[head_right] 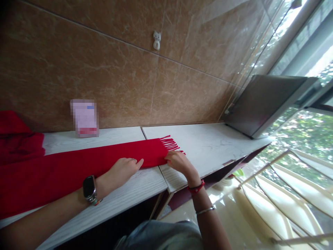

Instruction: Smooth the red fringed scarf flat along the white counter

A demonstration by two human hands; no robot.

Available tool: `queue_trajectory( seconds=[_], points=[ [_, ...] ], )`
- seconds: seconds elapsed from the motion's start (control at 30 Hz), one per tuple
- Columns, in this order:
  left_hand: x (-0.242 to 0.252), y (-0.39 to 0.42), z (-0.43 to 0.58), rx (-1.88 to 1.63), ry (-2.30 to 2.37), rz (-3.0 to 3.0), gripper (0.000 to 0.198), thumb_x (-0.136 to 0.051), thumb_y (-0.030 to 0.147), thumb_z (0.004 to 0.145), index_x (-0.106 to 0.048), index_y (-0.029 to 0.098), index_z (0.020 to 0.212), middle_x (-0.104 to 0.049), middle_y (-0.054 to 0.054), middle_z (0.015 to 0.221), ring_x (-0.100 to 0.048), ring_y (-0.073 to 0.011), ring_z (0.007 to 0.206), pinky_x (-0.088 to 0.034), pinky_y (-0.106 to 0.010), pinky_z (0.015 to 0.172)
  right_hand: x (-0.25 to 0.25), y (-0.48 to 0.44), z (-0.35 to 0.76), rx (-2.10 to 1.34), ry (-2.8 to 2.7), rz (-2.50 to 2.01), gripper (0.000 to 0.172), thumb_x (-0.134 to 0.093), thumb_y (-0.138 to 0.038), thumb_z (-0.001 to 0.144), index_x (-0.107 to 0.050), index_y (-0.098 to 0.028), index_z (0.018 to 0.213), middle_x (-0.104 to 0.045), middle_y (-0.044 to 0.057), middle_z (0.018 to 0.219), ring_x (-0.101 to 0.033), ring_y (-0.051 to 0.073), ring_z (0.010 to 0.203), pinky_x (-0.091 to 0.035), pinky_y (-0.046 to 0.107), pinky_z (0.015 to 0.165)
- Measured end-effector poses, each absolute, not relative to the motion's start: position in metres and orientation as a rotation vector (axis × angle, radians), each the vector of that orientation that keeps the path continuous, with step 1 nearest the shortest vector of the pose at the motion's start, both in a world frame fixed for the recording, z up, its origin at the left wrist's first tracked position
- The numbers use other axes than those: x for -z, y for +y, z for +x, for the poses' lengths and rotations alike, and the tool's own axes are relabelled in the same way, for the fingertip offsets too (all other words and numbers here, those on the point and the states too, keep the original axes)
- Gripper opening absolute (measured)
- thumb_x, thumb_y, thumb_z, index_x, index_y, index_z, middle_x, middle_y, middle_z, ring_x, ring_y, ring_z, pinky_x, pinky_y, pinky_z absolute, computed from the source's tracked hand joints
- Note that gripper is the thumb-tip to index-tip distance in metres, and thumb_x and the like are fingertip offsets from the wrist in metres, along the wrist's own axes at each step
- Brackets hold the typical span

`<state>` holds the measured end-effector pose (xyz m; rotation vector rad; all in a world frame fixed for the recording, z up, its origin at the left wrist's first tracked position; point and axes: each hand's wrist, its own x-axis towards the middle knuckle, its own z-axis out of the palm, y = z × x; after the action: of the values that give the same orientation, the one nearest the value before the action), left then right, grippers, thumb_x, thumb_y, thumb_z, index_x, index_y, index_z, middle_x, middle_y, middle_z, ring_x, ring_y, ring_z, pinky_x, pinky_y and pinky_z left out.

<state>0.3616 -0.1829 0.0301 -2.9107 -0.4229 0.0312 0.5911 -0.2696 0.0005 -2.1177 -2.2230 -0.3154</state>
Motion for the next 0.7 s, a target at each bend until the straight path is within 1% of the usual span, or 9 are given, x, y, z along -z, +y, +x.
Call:
queue_trajectory(
  seconds=[0.1, 0.2, 0.37, 0.43, 0.53, 0.7],
  points=[
    [-0.032, -0.185, 0.362, -0.028, -0.413, -2.914, 0.032, -0.044, 0.000, 0.082, -0.051, 0.009, 0.112, -0.064, -0.013, 0.092, -0.061, -0.0227, 0.085, -0.048, -0.032, 0.067, 0.003, -0.266, 0.591, 0.322, -2.255, -2.070, 0.027, -0.043, -0.004, 0.075, -0.066, -0.016, 0.082, -0.066, 0.006, 0.083, -0.058, 0.014, 0.077, -0.042, 0.023, 0.071],
    [-0.031, -0.185, 0.362, -0.023, -0.430, -2.902, 0.032, -0.045, 0.001, 0.082, -0.051, 0.009, 0.112, -0.064, -0.013, 0.093, -0.061, -0.0234, 0.085, -0.048, -0.033, 0.067, 0.004, -0.268, 0.594, 0.294, -2.246, -2.019, 0.030, -0.040, -0.003, 0.076, -0.066, -0.017, 0.083, -0.067, 0.005, 0.084, -0.058, 0.014, 0.078, -0.042, 0.023, 0.072],
    [-0.031, -0.185, 0.362, 0.020, -0.462, -2.890, 0.029, -0.046, 0.002, 0.082, -0.052, 0.010, 0.110, -0.062, -0.014, 0.096, -0.061, -0.0234, 0.086, -0.048, -0.032, 0.066, 0.005, -0.273, 0.603, 0.315, -2.219, -1.995, 0.024, -0.042, -0.010, 0.082, -0.065, -0.019, 0.083, -0.066, 0.005, 0.083, -0.058, 0.014, 0.078, -0.043, 0.024, 0.072],
    [-0.033, -0.186, 0.362, -0.003, -0.465, -2.896, 0.028, -0.046, 0.001, 0.081, -0.053, 0.009, 0.107, -0.063, -0.014, 0.093, -0.061, -0.0235, 0.085, -0.048, -0.033, 0.067, 0.007, -0.274, 0.606, 0.349, -2.198, -1.996, 0.022, -0.043, -0.012, 0.083, -0.065, -0.019, 0.082, -0.065, 0.005, 0.081, -0.058, 0.014, 0.077, -0.044, 0.025, 0.072],
    [-0.036, -0.188, 0.362, -0.022, -0.470, -2.909, 0.026, -0.045, 0.000, 0.081, -0.054, 0.007, 0.104, -0.063, -0.013, 0.090, -0.061, -0.0238, 0.084, -0.049, -0.034, 0.068, 0.011, -0.276, 0.610, 0.380, -2.179, -1.975, 0.023, -0.043, -0.014, 0.084, -0.064, -0.019, 0.080, -0.065, 0.005, 0.079, -0.058, 0.014, 0.076, -0.044, 0.025, 0.071],
    [-0.036, -0.187, 0.359, 0.010, -0.511, -2.928, 0.028, -0.045, -0.002, 0.080, -0.054, 0.010, 0.104, -0.062, -0.013, 0.093, -0.059, -0.0230, 0.089, -0.050, -0.033, 0.068, 0.012, -0.279, 0.613, 0.421, -2.148, -1.949, 0.021, -0.044, -0.014, 0.083, -0.065, -0.018, 0.080, -0.064, 0.006, 0.080, -0.057, 0.014, 0.077, -0.045, 0.026, 0.072]
  ],
)
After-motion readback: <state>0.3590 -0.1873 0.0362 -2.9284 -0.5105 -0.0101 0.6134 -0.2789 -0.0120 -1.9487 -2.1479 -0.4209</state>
